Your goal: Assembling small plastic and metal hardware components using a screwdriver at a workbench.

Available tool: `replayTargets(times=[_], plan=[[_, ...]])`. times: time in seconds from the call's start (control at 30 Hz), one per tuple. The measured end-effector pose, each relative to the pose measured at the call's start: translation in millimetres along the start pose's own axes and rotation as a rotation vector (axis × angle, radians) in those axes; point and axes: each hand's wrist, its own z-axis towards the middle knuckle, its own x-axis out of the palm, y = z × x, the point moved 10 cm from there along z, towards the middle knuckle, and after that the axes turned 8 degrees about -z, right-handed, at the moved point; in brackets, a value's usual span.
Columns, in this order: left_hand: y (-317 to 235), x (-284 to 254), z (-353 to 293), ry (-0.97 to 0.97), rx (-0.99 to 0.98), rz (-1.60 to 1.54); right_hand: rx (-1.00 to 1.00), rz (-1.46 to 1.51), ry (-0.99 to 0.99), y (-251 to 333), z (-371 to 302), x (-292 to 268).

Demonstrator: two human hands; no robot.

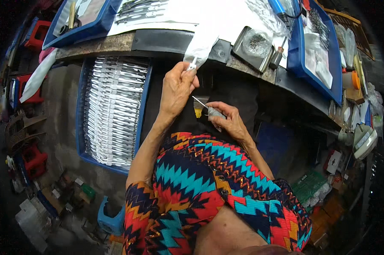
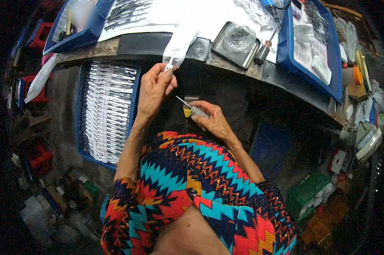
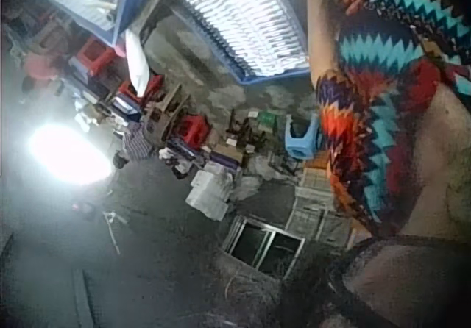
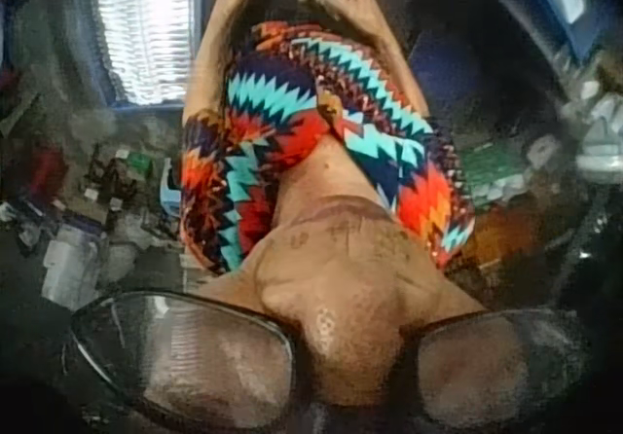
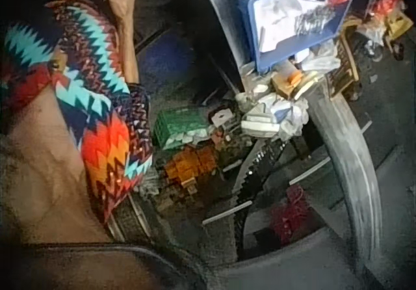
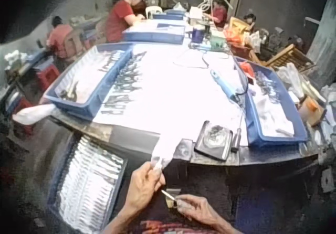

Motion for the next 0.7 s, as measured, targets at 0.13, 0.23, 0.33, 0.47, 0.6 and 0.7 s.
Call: replayTargets(times=[0.13,0.23,0.33,0.47,0.6,0.7], plan=[[12.6,11.2,4.1,0.068,-0.017,0.011,0.033,-0.007,-0.031,-4.3,-3.7,-4.2],[12.9,11.3,5.5,0.061,-0.006,-0.021,0.032,-0.065,-0.036,-2.4,-7.3,-9.2],[12.8,11.5,11.2,0.068,0.024,-0.001,0.008,-0.134,-0.102,11.8,-10.2,-20.9],[13.2,11.0,16.1,0.058,0.007,0.034,-0.061,-0.183,-0.228,39.9,-14.2,-41.1],[16.6,9.4,20.8,0.050,0.019,0.038,-0.224,-0.074,-0.310,69.4,-11.3,-52.4],[18.9,8.5,22.7,0.077,0.007,0.034,-0.258,-0.190,-0.335,87.8,-3.9,-51.0]])
